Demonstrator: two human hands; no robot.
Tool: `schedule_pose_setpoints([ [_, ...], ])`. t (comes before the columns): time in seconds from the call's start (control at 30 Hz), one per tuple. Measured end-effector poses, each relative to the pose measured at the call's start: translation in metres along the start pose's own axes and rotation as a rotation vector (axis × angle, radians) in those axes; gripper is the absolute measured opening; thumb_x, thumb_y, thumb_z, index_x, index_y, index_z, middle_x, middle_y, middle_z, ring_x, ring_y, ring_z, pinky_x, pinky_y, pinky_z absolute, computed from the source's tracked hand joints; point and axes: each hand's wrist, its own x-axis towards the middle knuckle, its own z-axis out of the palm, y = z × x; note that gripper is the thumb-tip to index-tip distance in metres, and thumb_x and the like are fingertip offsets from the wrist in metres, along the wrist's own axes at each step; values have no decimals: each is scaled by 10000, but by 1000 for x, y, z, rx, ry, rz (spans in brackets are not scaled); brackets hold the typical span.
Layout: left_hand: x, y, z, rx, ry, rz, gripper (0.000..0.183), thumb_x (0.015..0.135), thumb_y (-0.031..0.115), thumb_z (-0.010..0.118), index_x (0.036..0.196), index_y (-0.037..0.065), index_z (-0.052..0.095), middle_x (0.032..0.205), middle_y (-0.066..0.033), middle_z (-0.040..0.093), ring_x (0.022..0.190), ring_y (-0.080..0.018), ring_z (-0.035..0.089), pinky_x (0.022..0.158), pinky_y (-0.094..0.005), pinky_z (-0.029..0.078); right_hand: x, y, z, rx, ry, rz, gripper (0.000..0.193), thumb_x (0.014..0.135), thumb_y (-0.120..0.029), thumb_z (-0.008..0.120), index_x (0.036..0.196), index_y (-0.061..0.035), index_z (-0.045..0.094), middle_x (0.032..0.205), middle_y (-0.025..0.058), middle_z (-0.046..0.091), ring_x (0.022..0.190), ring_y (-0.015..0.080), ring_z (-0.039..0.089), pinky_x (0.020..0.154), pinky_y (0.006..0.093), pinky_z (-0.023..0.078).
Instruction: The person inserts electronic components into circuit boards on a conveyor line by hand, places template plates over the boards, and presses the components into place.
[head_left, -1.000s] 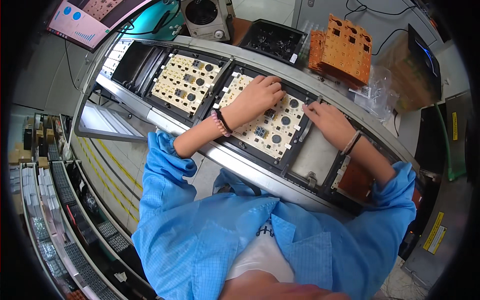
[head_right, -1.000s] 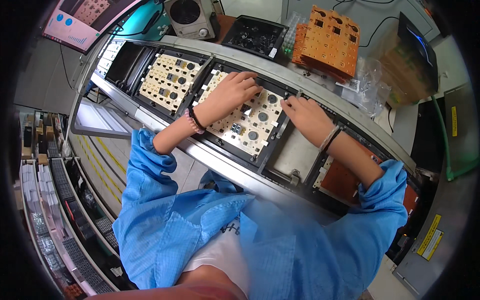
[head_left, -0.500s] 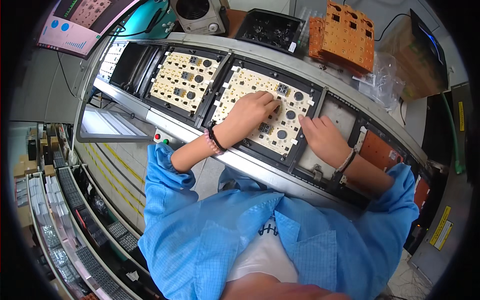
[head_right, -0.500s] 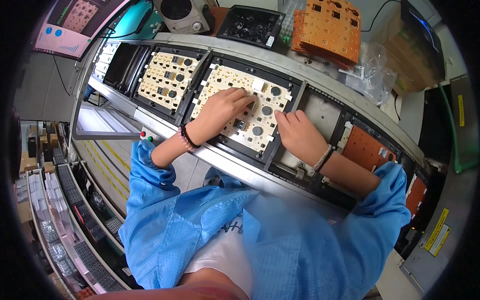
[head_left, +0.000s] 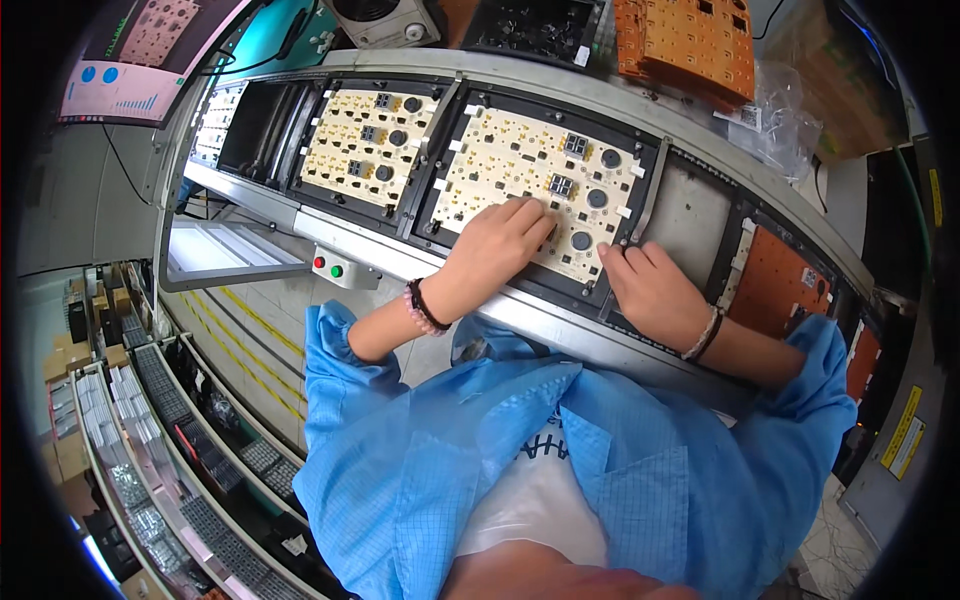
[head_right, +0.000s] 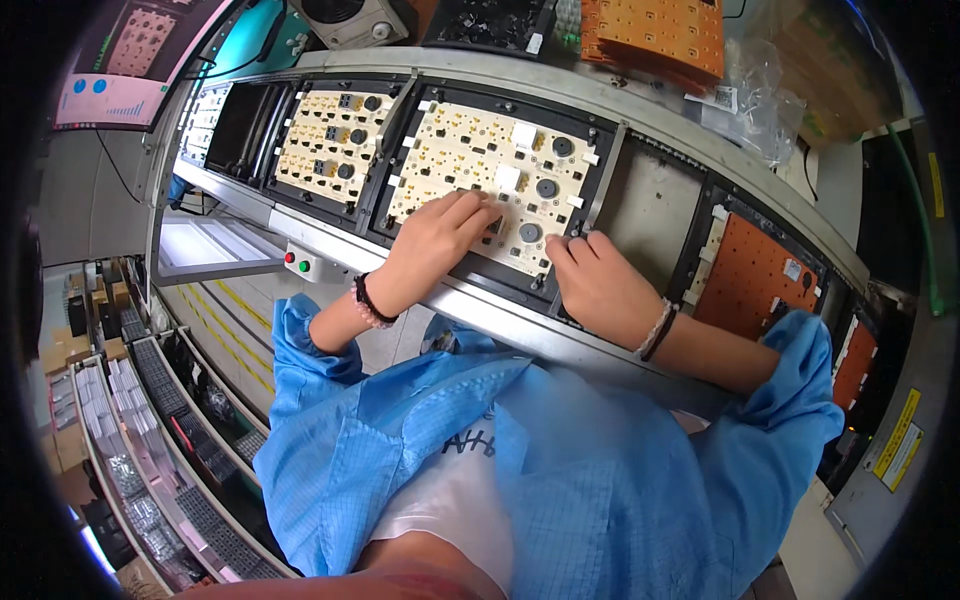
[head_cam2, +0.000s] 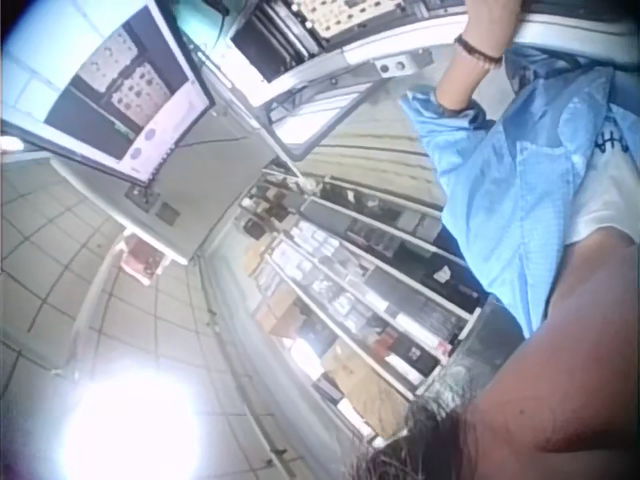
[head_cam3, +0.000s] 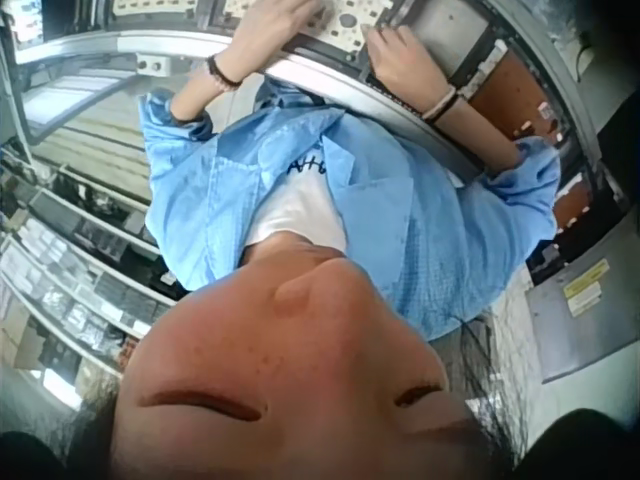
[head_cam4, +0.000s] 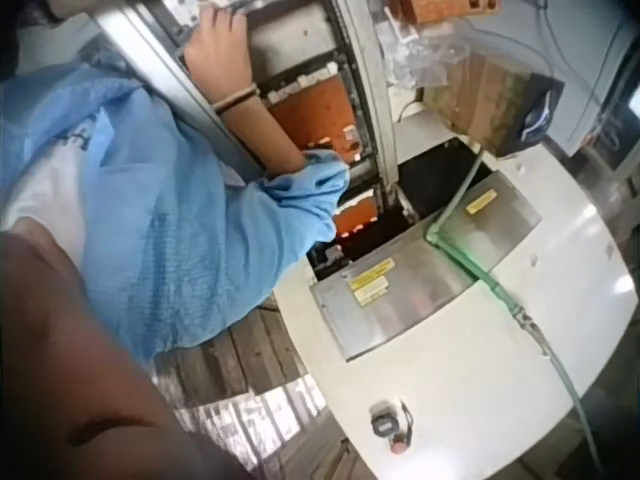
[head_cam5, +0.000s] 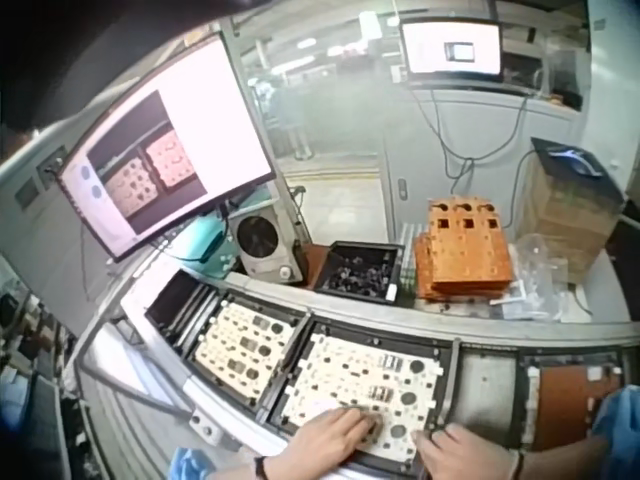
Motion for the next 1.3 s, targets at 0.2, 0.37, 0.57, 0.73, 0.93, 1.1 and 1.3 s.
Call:
schedule_pose_setpoints([
  [0.2, 8, -23, -10, -99, -72, 24, 457, 860, 216, 673, 1274, 58, 562, 1087, -92, 609, 1064, -258, 611, 967, -383, 468, 54, 84, -4, 515, -127, -69, 280, 804, -32, 584, 1024, -92, 748, 967, 68, 648, 963, 246, 614, 877, 367, 435],
  [0.37, 6, -86, -17, 77, 168, -163, 787, 909, 496, 661, 1490, 26, 414, 1358, -152, 576, 1331, -307, 494, 1133, -490, 334, 136, 153, 3, 356, 176, 66, 301, 823, 19, 541, 996, -113, 749, 917, 79, 629, 960, 291, 590, 884, 411, 442],
  [0.57, 2, -113, 3, 259, 35, -218, 611, 1008, 484, 509, 1429, 41, 523, 1495, -140, 516, 1473, -341, 357, 1152, -611, 260, 229, 216, 49, -95, 20, 232, 192, 875, -122, 608, 1008, -131, 746, 1052, 85, 667, 1114, 267, 582, 941, 445, 419],
  [0.73, 5, -114, -1, 177, 54, -179, 606, 1009, 468, 505, 1389, -1, 547, 1469, -172, 533, 1475, -344, 348, 1175, -562, 258, 277, 242, 100, 31, -620, 400, 334, 820, -110, 723, 1147, -42, 725, 1222, 186, 706, 1164, 342, 669, 910, 520, 539],
  [0.93, -39, -87, -13, 318, -78, -253, 756, 987, 576, 506, 1526, 56, 404, 1568, -137, 421, 1520, -351, 259, 1167, -611, 240, 267, 242, 105, 89, -254, 324, 181, 864, -141, 695, 1006, -31, 676, 994, 220, 730, 971, 375, 715, 810, 455, 574],
  [1.1, -34, -84, -13, 313, 1, -208, 747, 958, 570, 566, 1447, 8, 504, 1454, -166, 545, 1493, -356, 312, 1159, -546, 297, 272, 236, 101, 158, -171, 403, 117, 855, -138, 670, 913, -61, 735, 929, 199, 738, 921, 359, 727, 785, 453, 579],
  [1.3, -52, -75, -15, 324, -36, -220, 816, 970, 598, 518, 1529, 18, 383, 1591, -165, 383, 1515, -349, 272, 1167, -549, 282, 263, 236, 87, 199, -57, 404, 97, 869, -152, 667, 897, -85, 731, 911, 168, 740, 879, 352, 728, 753, 440, 579],
])
